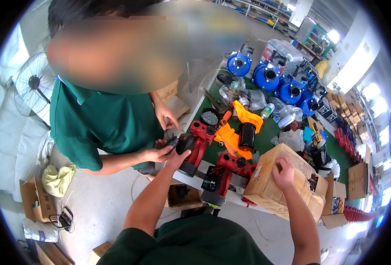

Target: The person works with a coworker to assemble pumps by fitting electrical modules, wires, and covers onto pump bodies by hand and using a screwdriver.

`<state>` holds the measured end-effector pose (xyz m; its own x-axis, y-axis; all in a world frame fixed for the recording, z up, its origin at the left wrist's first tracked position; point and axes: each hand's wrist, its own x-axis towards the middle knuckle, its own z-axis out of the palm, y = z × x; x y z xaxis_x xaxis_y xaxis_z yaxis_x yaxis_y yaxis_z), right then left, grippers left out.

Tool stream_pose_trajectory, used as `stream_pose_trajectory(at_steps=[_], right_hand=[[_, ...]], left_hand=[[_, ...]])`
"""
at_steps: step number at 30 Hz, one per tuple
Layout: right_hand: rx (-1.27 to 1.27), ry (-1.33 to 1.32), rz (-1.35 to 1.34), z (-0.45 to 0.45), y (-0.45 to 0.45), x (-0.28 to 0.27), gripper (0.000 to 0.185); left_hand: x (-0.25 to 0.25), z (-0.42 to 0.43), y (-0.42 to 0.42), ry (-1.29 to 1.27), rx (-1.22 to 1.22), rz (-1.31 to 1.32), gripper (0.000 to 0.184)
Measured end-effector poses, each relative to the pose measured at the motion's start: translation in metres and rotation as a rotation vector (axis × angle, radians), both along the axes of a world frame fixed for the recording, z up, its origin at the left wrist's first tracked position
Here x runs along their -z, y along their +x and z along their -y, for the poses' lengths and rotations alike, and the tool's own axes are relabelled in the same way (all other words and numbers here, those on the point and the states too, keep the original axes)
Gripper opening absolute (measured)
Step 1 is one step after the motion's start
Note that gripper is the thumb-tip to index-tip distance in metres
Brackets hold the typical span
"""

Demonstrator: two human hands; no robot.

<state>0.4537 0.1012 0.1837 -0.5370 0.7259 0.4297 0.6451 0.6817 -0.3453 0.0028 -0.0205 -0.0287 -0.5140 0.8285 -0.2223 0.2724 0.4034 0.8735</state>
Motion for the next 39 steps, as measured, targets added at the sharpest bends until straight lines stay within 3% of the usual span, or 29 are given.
stream_pose_trajectory(at_steps=[6, 7, 10, 11, 14, 15, 18, 20, 22, 24, 28, 30, 33, 36, 37, 39], right_hand=[[0.079, -0.181, 0.006, 0.005, 0.001, -0.001, 0.018], [0.077, -0.178, 0.025, 0.003, -0.005, -0.006, 0.019], [0.059, 0.034, 0.203, 0.011, -0.042, -0.017, 0.026], [-0.065, 0.059, 0.243, 0.015, -0.062, -0.023, 0.03], [-0.318, -0.03, 0.332, 0.035, -0.147, -0.015, 0.029], [-0.426, -0.062, 0.404, 0.04, -0.175, -0.01, 0.028], [-0.551, -0.09, 0.645, 0.042, -0.235, 0.027, 0.031], [-0.514, -0.102, 0.767, 0.039, -0.272, 0.043, 0.031], [-0.486, -0.055, 0.837, 0.031, -0.3, 0.059, 0.034], [-0.456, -0.024, 0.897, 0.028, -0.318, 0.065, 0.036], [-0.363, -0.035, 0.991, 0.022, -0.339, 0.069, 0.04], [-0.337, -0.068, 1.034, 0.016, -0.341, 0.071, 0.039], [-0.399, -0.032, 0.941, 0.022, -0.331, 0.069, 0.037], [-0.515, -0.017, 0.854, 0.032, -0.314, 0.051, 0.037], [-0.55, -0.022, 0.819, 0.038, -0.303, 0.044, 0.036], [-0.63, -0.06, 0.757, 0.048, -0.278, 0.027, 0.032]], left_hand=[[0.015, -0.002, 0.012, 0.166, -0.15, 0.13, 0.089], [0.002, -0.001, 0.01, 0.05, -0.129, 0.178, 0.091], [0.016, -0.003, 0.011, 0.079, -0.154, 0.019, 0.095], [0.043, -0.01, 0.007, 0.117, -0.136, 0.106, 0.099], [0.003, -0.003, 0.012, -0.04, -0.122, 0.165, 0.099], [0.021, -0.006, 0.011, -0.027, -0.127, 0.157, 0.099], [0.042, -0.007, 0.017, -0.032, -0.209, -0.175, 0.099], [0.044, -0.009, 0.018, -0.045, -0.202, -0.181, 0.1], [0.084, -0.022, 0.019, -0.037, -0.234, -0.331, 0.101], [0.068, -0.019, 0.024, -0.039, -0.258, -0.532, 0.111], [0.073, -0.015, 0.03, 0.194, -0.406, -0.734, 0.111], [0.049, -0.008, 0.031, 0.055, -0.308, -0.461, 0.11], [0.051, -0.009, 0.026, 0.028, -0.215, -0.382, 0.109], [0.045, -0.005, 0.032, 0.103, -0.264, -0.558, 0.104], [0.037, -0.004, 0.037, 0.255, -0.374, -0.582, 0.073], [0.033, -0.004, 0.037, 0.272, -0.392, -0.541, 0.073]])
